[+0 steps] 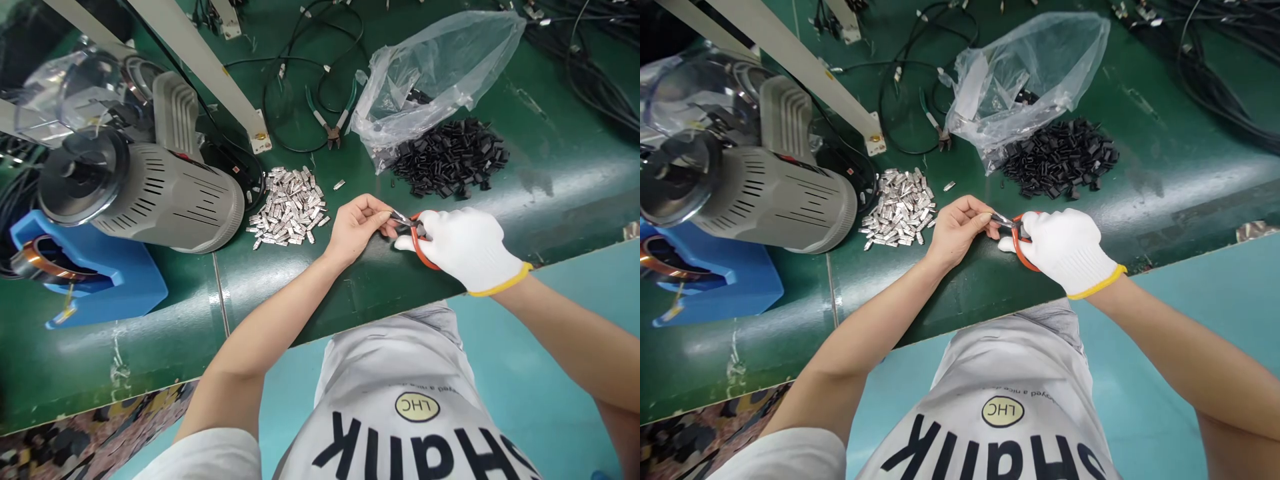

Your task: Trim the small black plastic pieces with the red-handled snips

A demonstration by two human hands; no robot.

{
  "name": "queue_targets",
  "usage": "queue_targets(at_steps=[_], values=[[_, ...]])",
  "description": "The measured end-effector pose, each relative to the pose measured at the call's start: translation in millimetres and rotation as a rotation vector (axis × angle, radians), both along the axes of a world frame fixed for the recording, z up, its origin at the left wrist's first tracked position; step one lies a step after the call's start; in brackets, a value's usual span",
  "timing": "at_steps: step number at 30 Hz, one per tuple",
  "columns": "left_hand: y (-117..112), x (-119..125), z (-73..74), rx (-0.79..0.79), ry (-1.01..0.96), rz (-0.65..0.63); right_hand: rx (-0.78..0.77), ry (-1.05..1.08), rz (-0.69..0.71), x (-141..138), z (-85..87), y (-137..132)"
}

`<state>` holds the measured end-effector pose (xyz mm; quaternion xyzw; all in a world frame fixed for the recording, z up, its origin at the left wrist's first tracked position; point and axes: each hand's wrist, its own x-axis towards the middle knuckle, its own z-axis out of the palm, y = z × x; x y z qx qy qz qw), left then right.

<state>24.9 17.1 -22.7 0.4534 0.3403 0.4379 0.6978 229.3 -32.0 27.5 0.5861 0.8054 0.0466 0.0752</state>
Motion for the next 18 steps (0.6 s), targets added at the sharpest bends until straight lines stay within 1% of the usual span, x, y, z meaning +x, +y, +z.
queue_targets(at_steps=[6,9,13,18], values=[[-1,1,0.2,-0.002,-0.017,0.011,-0.043,-0.031,0.053,1,10.6,-1],[-1,1,-0.3,-0.005,-0.011,0.015,-0.076,-0.062,0.038,2,14.2,0],[-1,2,-1.0,-0.01,0.003,0.02,-0.087,-0.074,0.033,6,12.1,2],[-2,3,-0.8,0.014,0.004,0.016,-0.057,0.002,0.048,9,9.4,1]])
